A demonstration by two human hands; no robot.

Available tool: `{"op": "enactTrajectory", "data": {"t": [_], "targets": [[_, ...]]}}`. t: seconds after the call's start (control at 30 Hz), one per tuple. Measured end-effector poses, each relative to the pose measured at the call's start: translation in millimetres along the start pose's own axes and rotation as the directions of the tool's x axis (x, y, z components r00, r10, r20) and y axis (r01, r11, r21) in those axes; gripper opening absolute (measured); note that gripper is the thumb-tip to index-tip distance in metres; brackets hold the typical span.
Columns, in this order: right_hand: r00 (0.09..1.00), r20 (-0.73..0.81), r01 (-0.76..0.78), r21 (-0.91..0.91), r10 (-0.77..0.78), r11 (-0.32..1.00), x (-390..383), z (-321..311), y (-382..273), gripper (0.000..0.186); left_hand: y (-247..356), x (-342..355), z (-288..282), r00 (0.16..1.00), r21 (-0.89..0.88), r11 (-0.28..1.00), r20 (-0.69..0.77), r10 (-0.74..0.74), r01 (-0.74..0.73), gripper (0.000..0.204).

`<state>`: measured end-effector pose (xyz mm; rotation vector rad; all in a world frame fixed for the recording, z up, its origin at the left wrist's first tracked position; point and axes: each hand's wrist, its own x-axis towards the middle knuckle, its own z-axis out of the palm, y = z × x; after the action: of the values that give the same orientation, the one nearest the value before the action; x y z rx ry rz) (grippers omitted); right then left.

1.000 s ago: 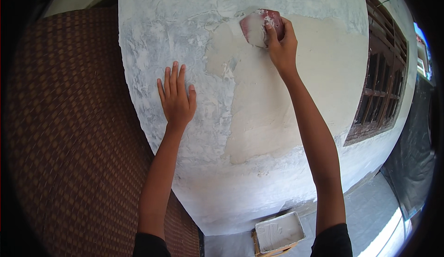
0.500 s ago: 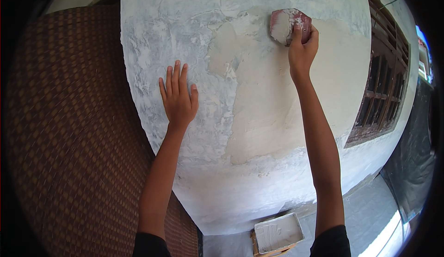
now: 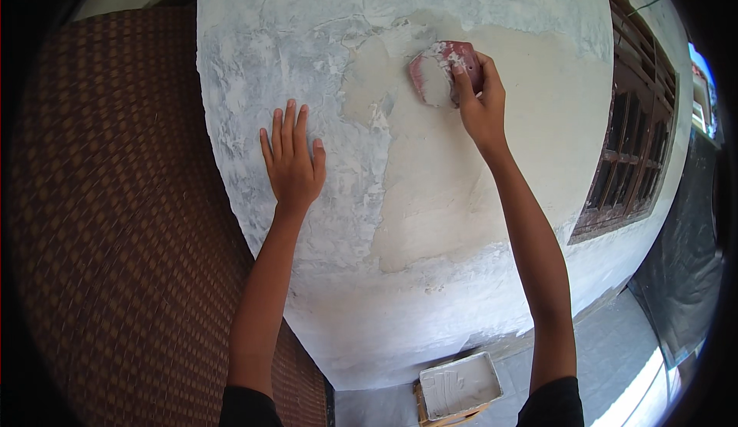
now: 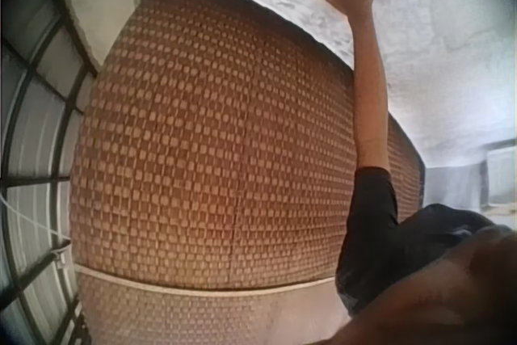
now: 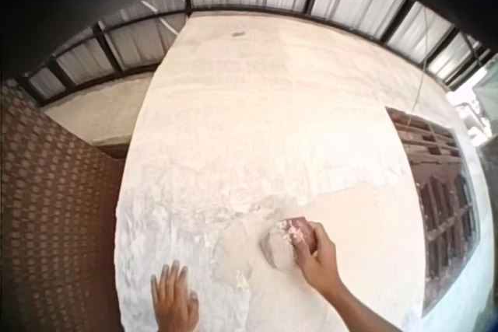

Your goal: The person applies wall filler to a damaged section of an exterior wall using a small scraper.

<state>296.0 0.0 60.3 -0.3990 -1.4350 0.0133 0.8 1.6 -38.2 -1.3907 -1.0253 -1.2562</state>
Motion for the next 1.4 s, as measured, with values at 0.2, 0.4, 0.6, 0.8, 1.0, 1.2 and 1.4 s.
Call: {"op": "enactTrajectory", "data": {"t": [0.2, 0.4, 0.6, 0.8, 1.0, 1.2, 1.4], "targets": [[0.959, -0.273, -0.089, -0.052, 0.071, 0.995, 9.9, -2.8, 17.5, 0.028, 5.7, -6.7, 0.8, 1.000, -0.002, 1.000, -0.001, -0.017, 0.017, 0.054], [0.954, 0.155, 0.298, -0.414, -0.256, 0.860, -12.9, 12.1, 5.6, 0.030, 8.1, -17.8, 1.1, 0.999, 0.008, 1.000, 0.037, -0.023, 0.023, 0.056], [0.927, -0.365, -0.095, -0.004, 0.087, 0.995, 7.9, -2.7, 10.4, 0.031, 19.5, -31.0, 6.9, 0.998, 0.009, 0.999, 0.048, -0.044, 0.043, 0.057], [0.979, 0.000, 0.189, -0.395, -0.205, 0.899, -8.0, 12.6, 15.7, 0.031, 26.6, -36.7, 6.8, 0.996, 0.018, 0.998, 0.058, -0.066, 0.065, 0.056], [0.959, -0.273, -0.037, 0.142, 0.075, 0.989, 1.8, 5.9, 5.3, 0.033, 36.0, -47.1, 12.8, 0.996, 0.028, 0.997, 0.042, -0.077, 0.076, 0.056], [0.967, -0.208, 0.079, -0.315, -0.150, 0.946, 5.1, 15.9, 16.1, 0.033, 41.1, -57.1, 16.2, 0.996, 0.016, 0.997, 0.038, -0.076, 0.076, 0.056], [0.984, -0.176, 0.009, 0.126, 0.014, 0.992, 12.0, 20.6, 2.5, 0.033, 44.3, -65.2, 12.9, 0.996, 0.024, 0.998, 0.064, -0.053, 0.052, 0.057]]}}
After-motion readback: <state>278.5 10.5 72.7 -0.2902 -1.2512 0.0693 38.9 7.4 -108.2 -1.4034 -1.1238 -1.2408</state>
